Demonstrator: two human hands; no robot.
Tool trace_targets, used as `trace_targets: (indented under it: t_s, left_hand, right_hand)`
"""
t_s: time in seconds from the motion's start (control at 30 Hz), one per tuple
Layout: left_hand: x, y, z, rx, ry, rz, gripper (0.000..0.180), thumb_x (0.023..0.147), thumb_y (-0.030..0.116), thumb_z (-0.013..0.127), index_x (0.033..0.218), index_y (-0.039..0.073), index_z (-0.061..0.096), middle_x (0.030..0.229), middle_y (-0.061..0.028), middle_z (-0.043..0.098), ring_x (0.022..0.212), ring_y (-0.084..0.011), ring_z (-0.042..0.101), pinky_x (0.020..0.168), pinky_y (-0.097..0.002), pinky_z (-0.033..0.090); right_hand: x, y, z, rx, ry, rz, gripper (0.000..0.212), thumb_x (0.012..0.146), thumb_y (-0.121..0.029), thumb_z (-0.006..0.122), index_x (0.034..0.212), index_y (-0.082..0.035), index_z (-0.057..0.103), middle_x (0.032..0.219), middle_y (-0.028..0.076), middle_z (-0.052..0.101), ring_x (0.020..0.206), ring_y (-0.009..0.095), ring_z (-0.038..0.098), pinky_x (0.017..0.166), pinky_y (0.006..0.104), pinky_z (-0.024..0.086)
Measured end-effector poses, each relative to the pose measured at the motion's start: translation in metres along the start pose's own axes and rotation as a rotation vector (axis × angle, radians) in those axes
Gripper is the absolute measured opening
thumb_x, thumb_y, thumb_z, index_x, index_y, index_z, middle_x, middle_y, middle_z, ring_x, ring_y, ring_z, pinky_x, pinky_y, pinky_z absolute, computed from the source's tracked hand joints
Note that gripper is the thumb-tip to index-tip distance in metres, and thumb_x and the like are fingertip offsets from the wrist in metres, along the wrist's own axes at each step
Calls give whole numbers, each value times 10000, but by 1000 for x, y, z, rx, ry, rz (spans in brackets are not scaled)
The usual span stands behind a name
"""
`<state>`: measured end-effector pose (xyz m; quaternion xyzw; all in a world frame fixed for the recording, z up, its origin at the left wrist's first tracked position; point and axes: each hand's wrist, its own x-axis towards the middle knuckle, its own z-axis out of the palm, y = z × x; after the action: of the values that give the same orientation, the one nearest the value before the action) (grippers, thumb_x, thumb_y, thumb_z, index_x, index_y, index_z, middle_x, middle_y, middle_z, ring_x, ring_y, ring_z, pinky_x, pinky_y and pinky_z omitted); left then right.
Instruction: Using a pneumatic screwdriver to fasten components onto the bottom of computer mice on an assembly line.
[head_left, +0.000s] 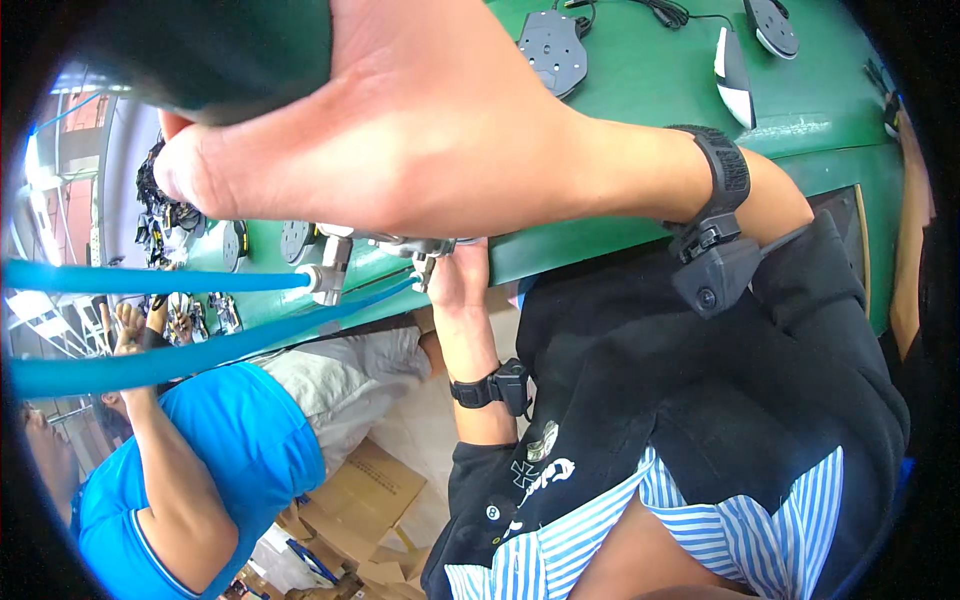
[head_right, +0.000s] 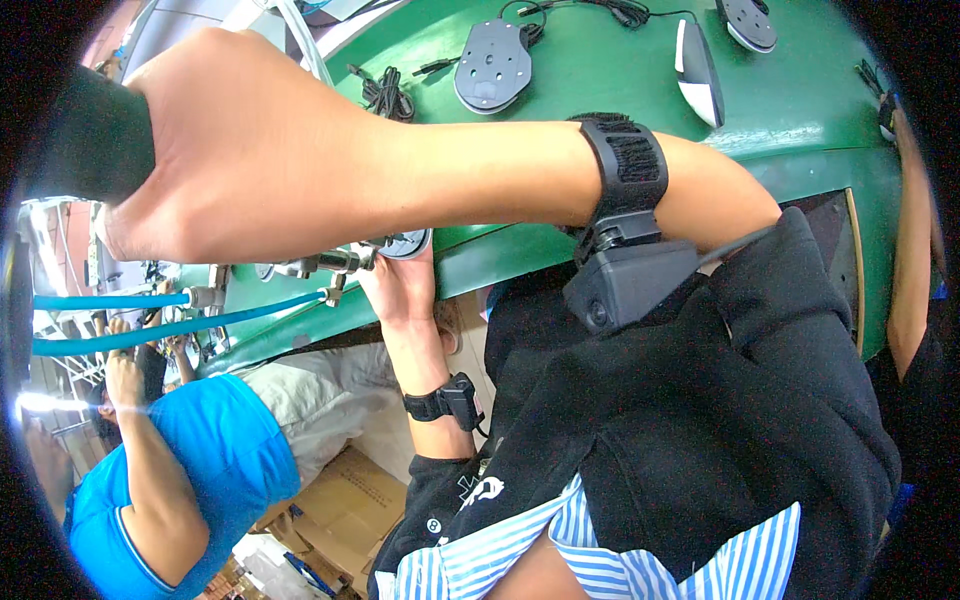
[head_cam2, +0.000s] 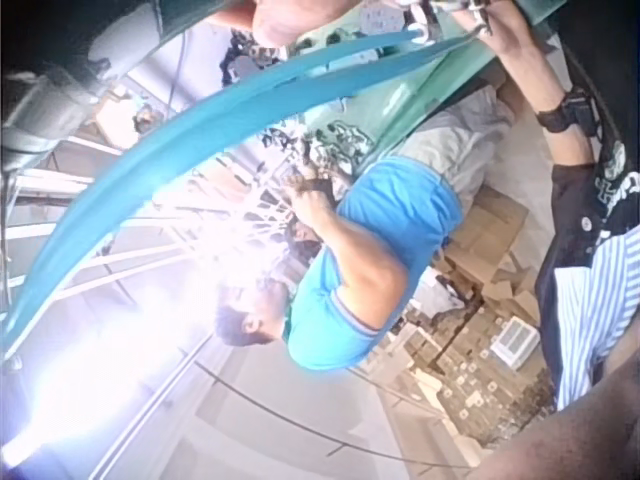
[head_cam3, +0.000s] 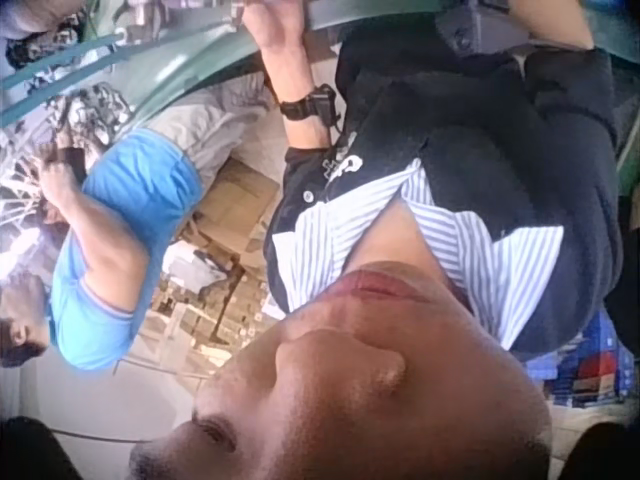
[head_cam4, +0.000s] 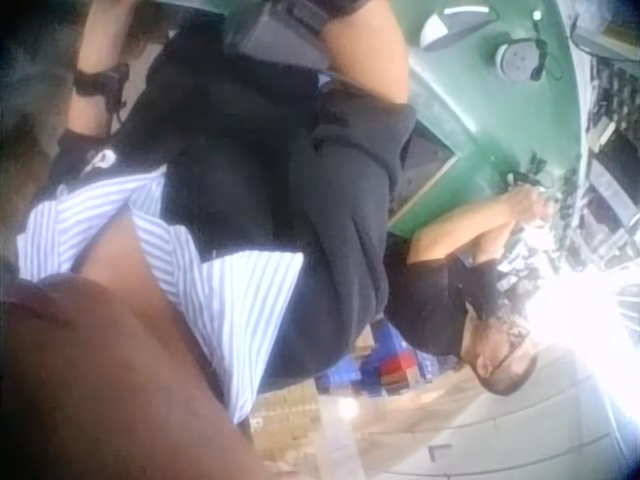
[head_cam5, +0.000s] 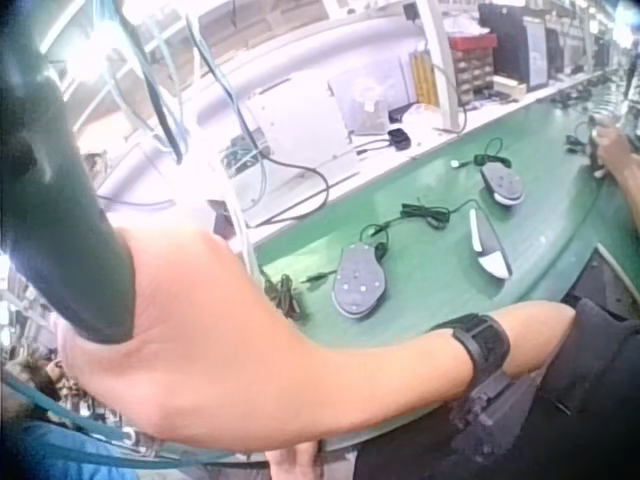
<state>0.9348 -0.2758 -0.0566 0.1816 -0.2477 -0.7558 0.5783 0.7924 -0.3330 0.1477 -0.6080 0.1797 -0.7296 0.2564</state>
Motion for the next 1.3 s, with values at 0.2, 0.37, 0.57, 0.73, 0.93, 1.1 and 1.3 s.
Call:
trace_targets:
  t_s: [0.2,0.37,0.57,0.73,0.93,1.1,1.3]
  left_hand:
    - [0,2,16,11,113,-6,483,1016,397,487,1396,100,476,1435,-68,502,1319,-245,469,1122,-479,358]
    - [4,2,15,16,169,-19,493,991,362,543,1392,82,478,1437,-75,499,1317,-247,467,1123,-484,351]
    - [20,1,31,3,153,-43,439,988,300,556,1361,76,500,1420,-82,506,1313,-247,464,1116,-481,357]
    - [52,0,57,330,184,65,357,1060,269,393,1307,34,498,1303,-91,579,1192,-239,565,1051,-438,442]
    - [79,-6,58,1648,107,403,410,994,322,506,1098,-52,638,932,-271,639,904,-433,598,836,-463,473]
    - [50,8,64,1869,177,551,438,959,308,607,1229,-36,601,1090,-200,594,873,-345,603,828,-433,495]
    - [-38,105,213,1117,-319,871,845,881,661,568,1360,-31,489,1244,-165,561,1017,-221,592,789,-369,528]
  right_hand:
    - [1,-2,-1,0,3,71,201,664,-204,673,688,-8,636,609,203,600,588,376,621,566,403,487]
    - [5,-4,-2,-21,-46,107,212,666,-208,686,698,-5,633,634,197,612,627,375,640,593,401,498]
    - [13,-2,-12,3,-43,106,232,683,-221,703,733,-7,630,667,202,626,636,358,649,613,403,496]
    - [63,-40,-26,147,44,-65,128,854,-116,644,814,-11,582,719,57,628,600,104,559,517,266,438]
    - [80,-102,-73,77,-218,349,249,923,-217,653,1046,-14,580,686,-14,535,527,43,479,487,220,394]
    - [57,-102,-80,48,-232,398,169,943,-193,634,950,-26,607,626,-15,524,499,53,478,477,219,391]
    - [51,-92,-86,-95,-198,459,162,915,-199,676,858,-58,622,585,-21,518,500,63,495,481,211,394]
